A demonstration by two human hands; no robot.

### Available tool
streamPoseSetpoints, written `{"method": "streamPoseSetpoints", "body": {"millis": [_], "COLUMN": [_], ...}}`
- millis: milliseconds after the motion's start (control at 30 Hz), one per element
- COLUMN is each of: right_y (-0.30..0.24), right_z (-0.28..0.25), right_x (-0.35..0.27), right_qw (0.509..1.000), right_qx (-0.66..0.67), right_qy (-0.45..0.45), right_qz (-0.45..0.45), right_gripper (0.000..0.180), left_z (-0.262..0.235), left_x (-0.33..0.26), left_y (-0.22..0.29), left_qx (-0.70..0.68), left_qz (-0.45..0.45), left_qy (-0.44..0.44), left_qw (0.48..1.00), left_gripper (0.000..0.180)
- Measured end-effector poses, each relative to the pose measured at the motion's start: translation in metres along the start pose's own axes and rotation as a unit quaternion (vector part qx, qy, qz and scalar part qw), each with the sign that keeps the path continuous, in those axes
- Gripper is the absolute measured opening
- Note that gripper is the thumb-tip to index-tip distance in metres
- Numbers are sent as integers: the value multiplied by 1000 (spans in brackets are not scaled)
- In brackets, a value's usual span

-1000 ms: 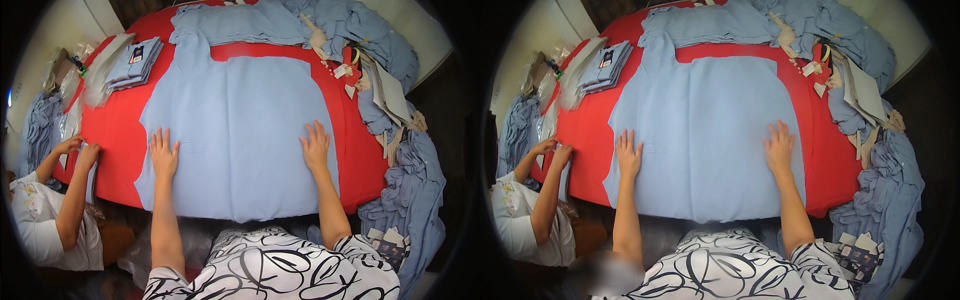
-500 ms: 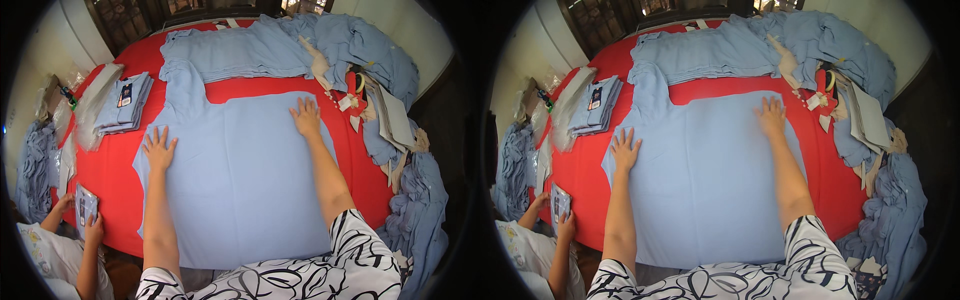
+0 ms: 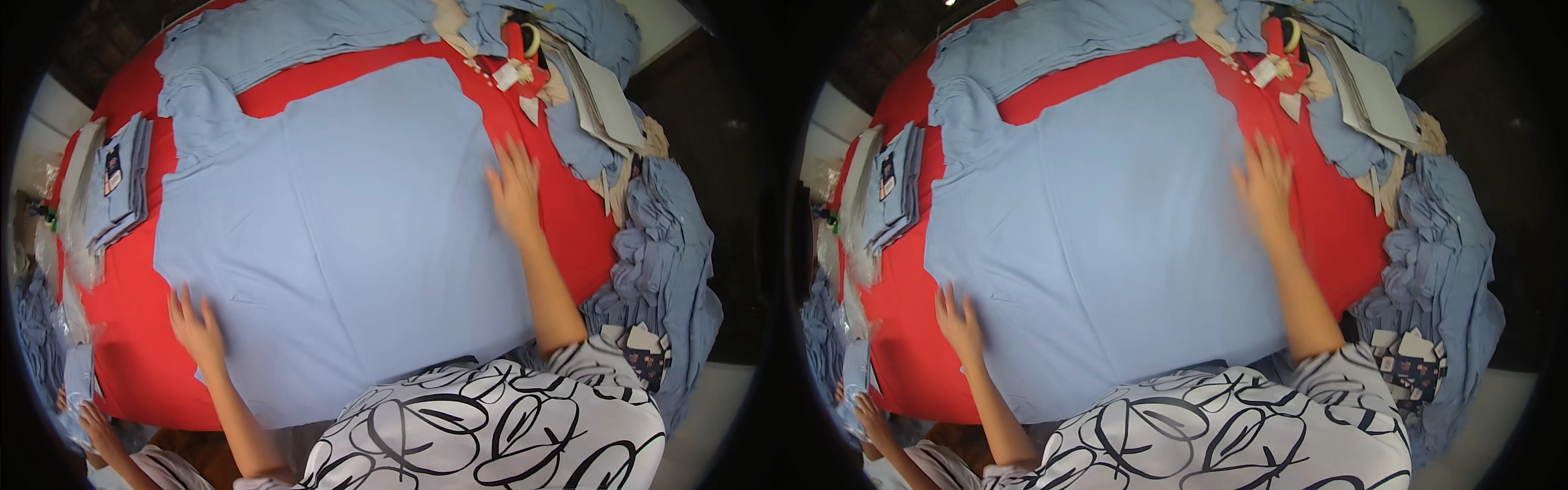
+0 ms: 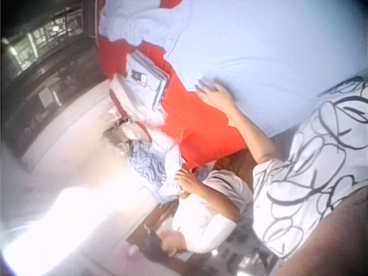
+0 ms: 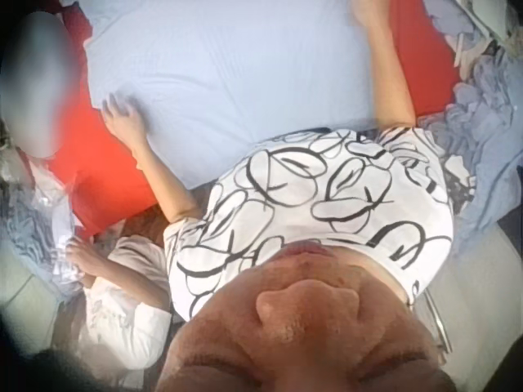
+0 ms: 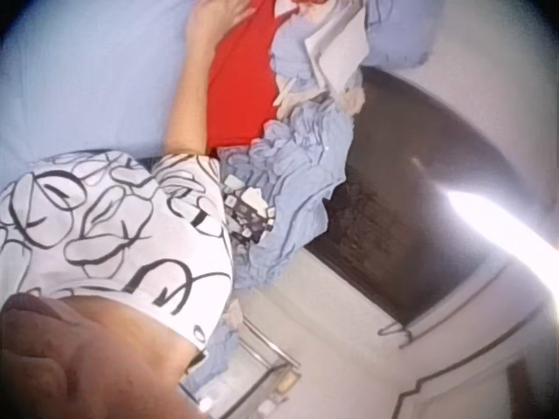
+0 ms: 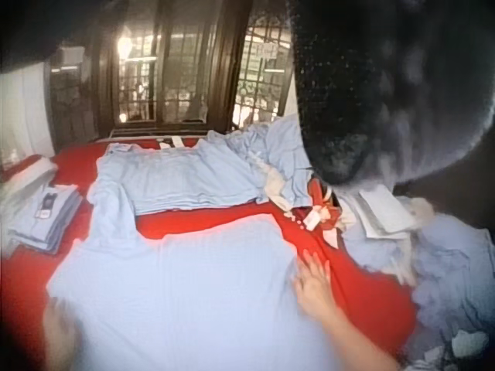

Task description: The person folds light blue shirts on a red table using a cardboard template to guide the folds. They smooth each shirt, fold the sleeves and body, and stack the finished shirts. Another person nearby places folded shirts into plastic bags.

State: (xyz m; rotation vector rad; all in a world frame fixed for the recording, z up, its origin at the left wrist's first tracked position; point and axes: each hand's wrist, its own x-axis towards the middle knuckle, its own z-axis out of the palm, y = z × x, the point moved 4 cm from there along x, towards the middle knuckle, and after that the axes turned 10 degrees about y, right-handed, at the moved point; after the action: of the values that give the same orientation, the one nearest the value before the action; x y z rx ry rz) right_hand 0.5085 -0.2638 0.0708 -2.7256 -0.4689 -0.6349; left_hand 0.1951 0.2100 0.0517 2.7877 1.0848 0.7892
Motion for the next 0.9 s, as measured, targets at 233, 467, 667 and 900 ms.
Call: {"method": "streamPoseSetpoints", "body": {"millis": [233,467,667,900], "right_y": [20,61,173,243], "right_z": [-51,-66,-75,-71], "right_x": [-190,-160,24,139], "right_qw": [997,998,970,938], "right_qx": [-33,-50,-71,-202], "right_qy": [-70,5,213,109], "right_qz": [13,45,96,260], "right_gripper": [56,49,48,61], "left_z": [-26,-41,-54,-53], "left_x": [-117,-141,-152,-148], "left_y": [-61,-91,-142,-136], "left_qx": [67,130,-25,-24], "left_qz": [-11,-70,-167,-195], "left_qy": [-64,17,113,111], "left_qw": [996,989,979,974], "left_gripper": [53,52,45,27]}}
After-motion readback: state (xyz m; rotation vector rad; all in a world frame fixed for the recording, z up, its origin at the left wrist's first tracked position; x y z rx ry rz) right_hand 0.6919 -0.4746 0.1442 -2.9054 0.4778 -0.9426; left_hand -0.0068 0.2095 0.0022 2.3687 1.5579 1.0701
